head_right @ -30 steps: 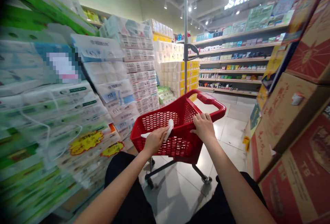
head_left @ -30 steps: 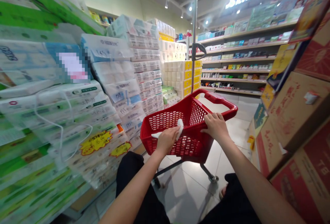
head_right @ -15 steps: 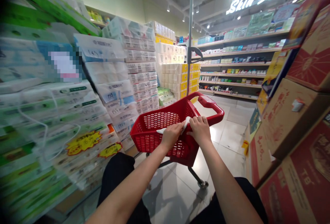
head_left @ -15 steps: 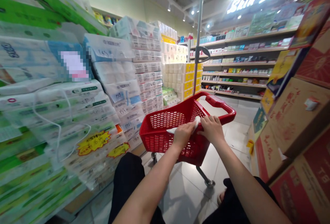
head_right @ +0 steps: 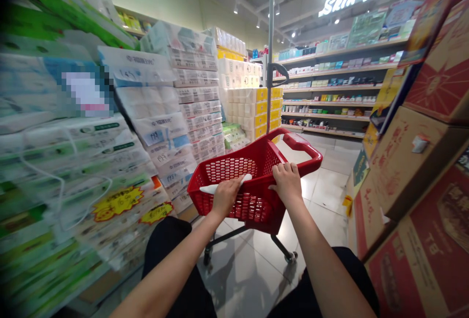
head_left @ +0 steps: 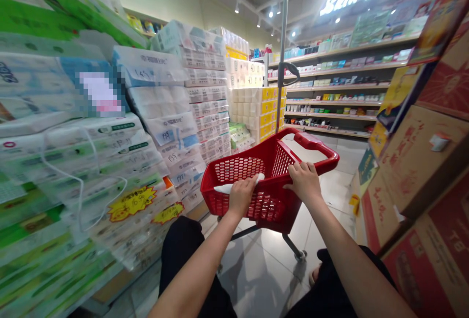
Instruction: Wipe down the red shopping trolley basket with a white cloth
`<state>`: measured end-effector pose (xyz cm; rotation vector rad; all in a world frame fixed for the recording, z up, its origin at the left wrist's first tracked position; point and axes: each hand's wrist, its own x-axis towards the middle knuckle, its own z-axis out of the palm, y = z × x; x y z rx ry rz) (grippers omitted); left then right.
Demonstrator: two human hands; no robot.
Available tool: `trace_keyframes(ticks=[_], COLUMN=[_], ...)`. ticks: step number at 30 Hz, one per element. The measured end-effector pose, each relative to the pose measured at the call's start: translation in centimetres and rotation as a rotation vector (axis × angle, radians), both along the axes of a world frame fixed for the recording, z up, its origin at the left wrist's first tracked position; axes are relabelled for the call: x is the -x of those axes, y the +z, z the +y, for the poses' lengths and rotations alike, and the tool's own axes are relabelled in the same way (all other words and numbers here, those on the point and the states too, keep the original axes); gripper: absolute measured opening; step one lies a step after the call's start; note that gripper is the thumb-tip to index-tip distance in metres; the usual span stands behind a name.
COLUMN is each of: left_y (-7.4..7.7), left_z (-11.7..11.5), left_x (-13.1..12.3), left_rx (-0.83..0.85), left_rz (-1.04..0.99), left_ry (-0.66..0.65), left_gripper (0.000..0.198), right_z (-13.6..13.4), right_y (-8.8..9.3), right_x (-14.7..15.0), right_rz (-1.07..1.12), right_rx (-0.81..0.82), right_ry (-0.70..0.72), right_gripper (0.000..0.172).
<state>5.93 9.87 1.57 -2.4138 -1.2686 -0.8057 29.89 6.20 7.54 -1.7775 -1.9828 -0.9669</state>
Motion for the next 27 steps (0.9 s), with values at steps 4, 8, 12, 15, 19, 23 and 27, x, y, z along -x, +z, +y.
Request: trace_keyframes(ticks=[4,8,12,15,19,23,27], left_y=[1.3,2.2,1.4,0.0,-1.8,-2.6,-2.8], left_z=[-0.6,-1.0,-0.4,0.5,1.3,0.9,0.1], left_x=[-6.8,-11.0,-8.7,-4.1,2.3,5.6,4.4], left_rx=[-0.04,-0.061,-0.08,-0.071,-0.05,-0.078,-0.126], left_rz=[-0.044,-0.1,-0.045,0.004,0.061,0.058,0.003], left_ry=[-0.043,-0.093,-0.223,-0.214,-0.143,-0.054,0.045], left_gripper=[0.047,0.048,0.054,0.059,0.059,0.06,0.059], right_z=[0.0,-0.1,-0.2,-0.2,-0.2,-0.1,-0.1], right_y=[0.1,0.2,0.2,0.1,0.1,0.0,0.0], right_x=[0.5,0.5,-0.3,-0.8,-0.8,-0.4,0.0], right_rz=[-0.004,-0.005,-0.006,-0.014,-0.01,-0.005,-0.01], right_rx=[-0.002,-0.027,0.001,0.016,0.019,0.017,0.006], right_ry=[-0.021,-0.017,0.025,0.038,0.046,0.039,-0.001], right_gripper=[0.041,0.025,0.04,0.046,0.044,0.045,0.047])
